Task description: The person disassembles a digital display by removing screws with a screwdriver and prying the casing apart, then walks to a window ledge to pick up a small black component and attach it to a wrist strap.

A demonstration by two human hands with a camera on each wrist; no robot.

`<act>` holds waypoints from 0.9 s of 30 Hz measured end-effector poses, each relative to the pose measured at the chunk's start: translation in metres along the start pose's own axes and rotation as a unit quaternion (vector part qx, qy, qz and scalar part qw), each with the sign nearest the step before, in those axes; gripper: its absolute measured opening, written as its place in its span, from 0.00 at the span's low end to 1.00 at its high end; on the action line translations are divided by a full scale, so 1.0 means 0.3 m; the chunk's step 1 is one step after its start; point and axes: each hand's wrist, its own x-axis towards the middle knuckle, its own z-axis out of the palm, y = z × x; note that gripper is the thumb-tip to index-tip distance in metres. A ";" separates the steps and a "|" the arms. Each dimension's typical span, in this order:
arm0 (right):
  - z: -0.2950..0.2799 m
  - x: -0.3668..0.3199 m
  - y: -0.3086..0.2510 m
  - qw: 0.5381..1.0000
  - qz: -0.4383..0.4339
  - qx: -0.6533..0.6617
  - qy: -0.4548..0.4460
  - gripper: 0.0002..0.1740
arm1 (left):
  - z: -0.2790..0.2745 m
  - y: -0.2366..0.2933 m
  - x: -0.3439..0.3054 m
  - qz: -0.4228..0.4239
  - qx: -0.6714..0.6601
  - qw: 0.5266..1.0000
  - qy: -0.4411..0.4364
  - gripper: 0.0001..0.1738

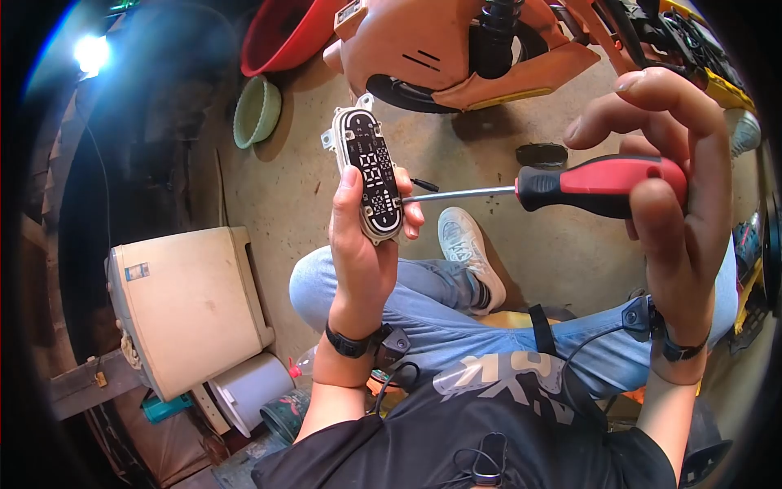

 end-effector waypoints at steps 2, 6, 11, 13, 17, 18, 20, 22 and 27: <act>0.054 0.009 0.021 0.998 -0.027 0.043 0.030 0.42 | 0.001 0.001 0.000 -0.002 0.004 1.000 0.005 0.24; 0.074 0.017 0.022 0.989 -0.127 0.024 0.070 0.42 | 0.002 0.001 0.001 0.000 -0.003 1.000 0.006 0.24; 0.034 0.013 0.032 0.991 -0.131 0.011 0.014 0.44 | 0.001 0.000 0.004 -0.003 -0.009 1.000 0.004 0.23; 0.037 0.000 0.033 0.993 -0.051 0.106 0.024 0.47 | 0.013 -0.003 0.003 -0.001 0.009 0.999 0.031 0.24; 0.020 0.003 -0.004 0.999 0.022 0.042 0.016 0.49 | 0.010 -0.003 0.003 -0.001 0.008 0.999 0.032 0.24; 0.027 0.006 -0.004 1.000 -0.008 0.014 0.026 0.49 | 0.002 -0.002 0.004 -0.002 -0.002 1.000 0.016 0.23; 0.060 0.012 -0.003 0.999 -0.038 -0.013 0.035 0.50 | 0.000 -0.001 0.004 -0.002 -0.013 1.000 0.001 0.24; 0.107 0.021 0.000 0.985 -0.108 0.030 0.128 0.49 | 0.003 0.000 0.002 -0.007 -0.004 1.000 0.003 0.24; 0.030 0.006 0.022 0.996 -0.071 0.029 0.046 0.48 | 0.004 -0.001 0.001 -0.008 -0.002 1.000 0.006 0.23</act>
